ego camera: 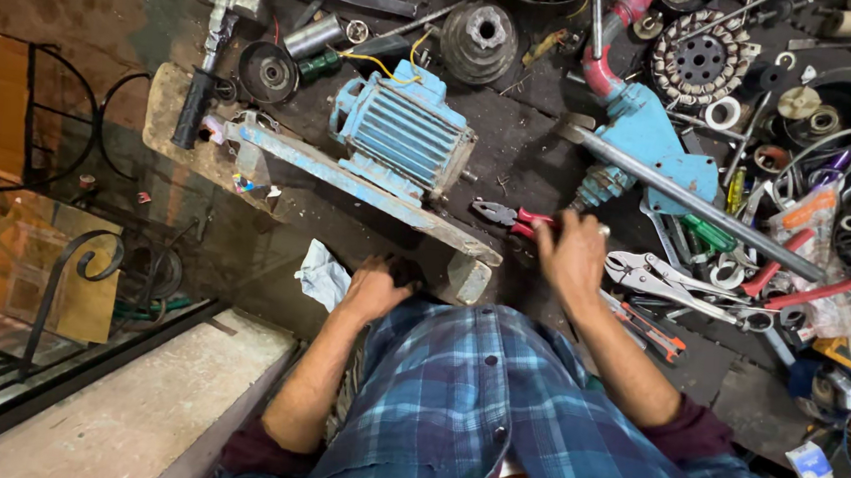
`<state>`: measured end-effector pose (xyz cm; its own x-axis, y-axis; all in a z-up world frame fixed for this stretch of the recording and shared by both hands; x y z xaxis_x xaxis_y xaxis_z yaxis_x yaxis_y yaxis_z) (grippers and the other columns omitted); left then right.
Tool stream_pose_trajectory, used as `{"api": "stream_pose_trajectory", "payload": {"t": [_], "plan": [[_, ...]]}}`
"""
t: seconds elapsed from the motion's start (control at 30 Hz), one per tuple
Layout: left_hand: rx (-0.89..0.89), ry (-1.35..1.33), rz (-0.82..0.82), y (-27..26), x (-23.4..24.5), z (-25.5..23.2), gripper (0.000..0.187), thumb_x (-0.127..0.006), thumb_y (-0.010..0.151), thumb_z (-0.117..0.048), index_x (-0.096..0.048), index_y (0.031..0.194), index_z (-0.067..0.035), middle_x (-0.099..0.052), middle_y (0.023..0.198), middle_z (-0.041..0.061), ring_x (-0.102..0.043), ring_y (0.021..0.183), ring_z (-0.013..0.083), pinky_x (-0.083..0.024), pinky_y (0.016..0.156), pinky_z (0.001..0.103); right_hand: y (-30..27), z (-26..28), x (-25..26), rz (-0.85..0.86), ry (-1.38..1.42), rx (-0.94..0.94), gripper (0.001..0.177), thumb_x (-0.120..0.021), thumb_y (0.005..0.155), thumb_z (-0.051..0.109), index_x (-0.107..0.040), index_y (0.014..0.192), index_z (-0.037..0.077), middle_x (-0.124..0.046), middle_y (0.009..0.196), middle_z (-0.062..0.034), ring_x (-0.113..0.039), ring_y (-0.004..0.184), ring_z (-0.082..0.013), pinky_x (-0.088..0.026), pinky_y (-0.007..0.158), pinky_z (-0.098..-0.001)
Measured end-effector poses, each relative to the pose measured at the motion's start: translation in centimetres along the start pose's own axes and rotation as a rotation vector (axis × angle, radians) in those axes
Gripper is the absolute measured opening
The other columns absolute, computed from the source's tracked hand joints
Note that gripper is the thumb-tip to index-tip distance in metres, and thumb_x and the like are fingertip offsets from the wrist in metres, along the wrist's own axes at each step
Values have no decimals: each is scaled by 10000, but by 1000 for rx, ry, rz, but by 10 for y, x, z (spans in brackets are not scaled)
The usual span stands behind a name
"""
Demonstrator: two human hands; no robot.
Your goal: The person uses pliers to repeatedly tap and adjust a small metal component on the shaft of a blue electric motor mounted on a workbench. The person also briefly wipes the motor with a cloth.
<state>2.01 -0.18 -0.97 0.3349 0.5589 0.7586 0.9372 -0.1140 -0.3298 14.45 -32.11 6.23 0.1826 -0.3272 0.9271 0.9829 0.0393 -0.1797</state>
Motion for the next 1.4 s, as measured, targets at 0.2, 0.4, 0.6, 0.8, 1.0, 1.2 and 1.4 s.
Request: {"api": "stream_pose_trajectory", "payload": {"t": [0.2, 0.4, 0.6, 0.8, 1.0, 1.2, 1.4], "plan": [[71, -46, 72, -4, 5, -4, 532, -769, 819, -436, -698, 1188, -59, -680, 1205, 232, -599, 1133, 456, -480, 987, 499, 28, 36, -17, 223, 631, 7, 348, -608, 1064, 373, -625, 1132, 32, -693, 850, -125, -650, 729, -246, -514, 655, -384], [56, -24, 60, -1, 2, 3, 606, -779, 812, -434, -662, 1239, -22, -636, 1287, 265, -558, 1187, 479, -449, 1025, 503, 54, 89, -73, 253, 1194, 22, 247, -562, 1081, 247, -539, 1042, 4, -597, 813, -20, -556, 706, -98, -484, 616, -282], [17, -1, 113, -3, -2, 6, 558, -775, 827, -438, -679, 1233, -67, -627, 1321, 258, -561, 1215, 465, -421, 1080, 511, 55, 89, -76, 229, 1067, 40, 228, -545, 1073, 234, -576, 1023, 14, -594, 794, -17, -542, 705, -79, -471, 612, -273], [16, -76, 98, -2, 3, 6, 634, -772, 812, -426, -637, 1296, -40, -627, 1316, 257, -564, 1196, 466, -449, 1034, 501, 59, 85, -95, 289, 1095, -131, 367, -487, 1086, 318, -642, 907, 38, -547, 665, -17, -451, 579, -91, -363, 508, -283], [9, -73, 122, -7, 1, 9, 572, -773, 805, -409, -672, 1243, -55, -648, 1300, 241, -575, 1194, 457, -453, 1043, 502, 74, 83, -96, 1043, 1664, -623, 504, -475, 1031, 464, -563, 680, 112, -500, 513, 8, -430, 408, -125, -319, 373, -294], [-21, -58, 88, -1, 3, 9, 568, -777, 810, -414, -683, 1233, -46, -645, 1276, 257, -574, 1180, 469, -437, 1055, 516, 60, 89, -72, 368, 1090, -27, 336, -511, 1047, 375, -559, 835, 119, -553, 647, 7, -498, 559, -79, -401, 478, -257], [-10, -63, 73, -3, 4, 3, 583, -782, 798, -416, -683, 1219, -25, -654, 1274, 244, -582, 1166, 463, -453, 1027, 504, 66, 82, -99, 779, 1588, -464, 526, -489, 1076, 453, -490, 675, 113, -425, 486, 16, -376, 376, -126, -311, 356, -298]]}}
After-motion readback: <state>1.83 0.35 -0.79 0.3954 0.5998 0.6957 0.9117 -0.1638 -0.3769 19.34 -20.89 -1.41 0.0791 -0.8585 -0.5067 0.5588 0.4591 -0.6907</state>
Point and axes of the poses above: each hand's wrist, its own y-axis towards the middle knuckle, its own x-axis out of the back of the hand, z = x × y, the point moved 2 cm from there along y, towards the middle knuckle
